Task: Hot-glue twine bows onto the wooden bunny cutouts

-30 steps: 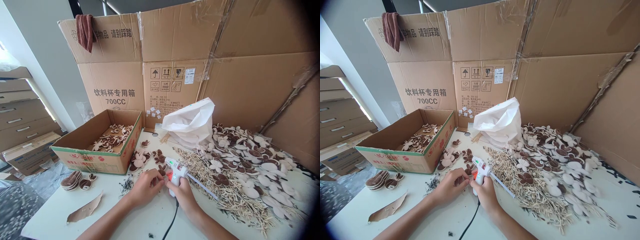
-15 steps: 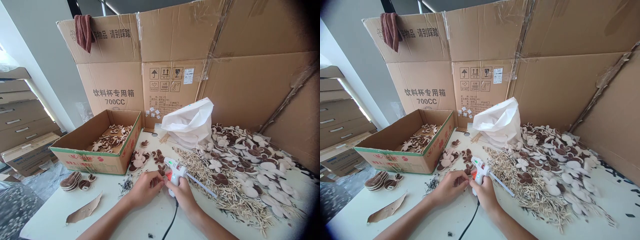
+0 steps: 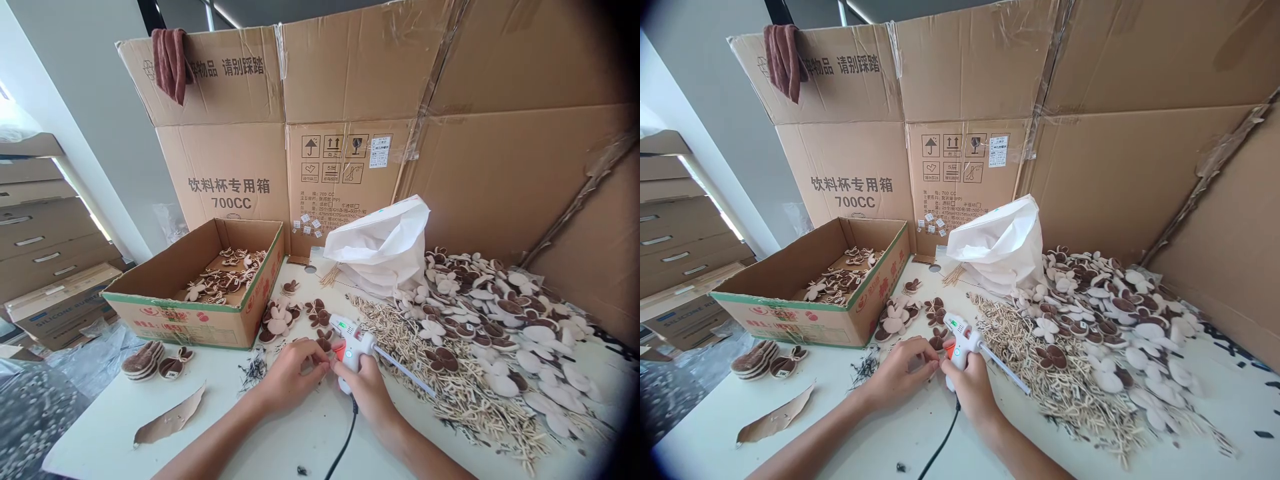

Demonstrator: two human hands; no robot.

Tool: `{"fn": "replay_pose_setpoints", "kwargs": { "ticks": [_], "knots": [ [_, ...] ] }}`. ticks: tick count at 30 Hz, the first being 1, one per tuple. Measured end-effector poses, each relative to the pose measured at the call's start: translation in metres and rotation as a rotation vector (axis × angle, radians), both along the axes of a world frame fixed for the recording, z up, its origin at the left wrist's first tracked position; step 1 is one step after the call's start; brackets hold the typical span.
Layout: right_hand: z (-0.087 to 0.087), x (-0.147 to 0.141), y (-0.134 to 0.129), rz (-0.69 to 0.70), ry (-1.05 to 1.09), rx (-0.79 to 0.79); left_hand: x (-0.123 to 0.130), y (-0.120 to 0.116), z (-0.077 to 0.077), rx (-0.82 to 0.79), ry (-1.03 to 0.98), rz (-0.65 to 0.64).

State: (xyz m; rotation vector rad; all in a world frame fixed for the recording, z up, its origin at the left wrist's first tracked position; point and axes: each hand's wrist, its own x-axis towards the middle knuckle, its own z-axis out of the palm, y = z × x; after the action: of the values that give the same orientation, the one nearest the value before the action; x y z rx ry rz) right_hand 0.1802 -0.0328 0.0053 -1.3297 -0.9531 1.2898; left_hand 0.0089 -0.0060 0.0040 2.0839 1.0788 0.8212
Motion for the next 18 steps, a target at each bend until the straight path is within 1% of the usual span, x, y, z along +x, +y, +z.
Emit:
{"fn": "replay_pose_setpoints", "kwargs": {
  "ticks": [8,18],
  "knots": [
    [-0.0055,0.0015,0.0014,0.002,0.005,-0.001,0.0005,-0.0002,-0.0018,-0.051,-0.006,-0.021],
    [-0.0056,0.0021,-0.0001,0.005,0.014,-0.006,0.0007,-0.0003,-0.0009,-0.062,-0.024,-0.023]
  ]
}}
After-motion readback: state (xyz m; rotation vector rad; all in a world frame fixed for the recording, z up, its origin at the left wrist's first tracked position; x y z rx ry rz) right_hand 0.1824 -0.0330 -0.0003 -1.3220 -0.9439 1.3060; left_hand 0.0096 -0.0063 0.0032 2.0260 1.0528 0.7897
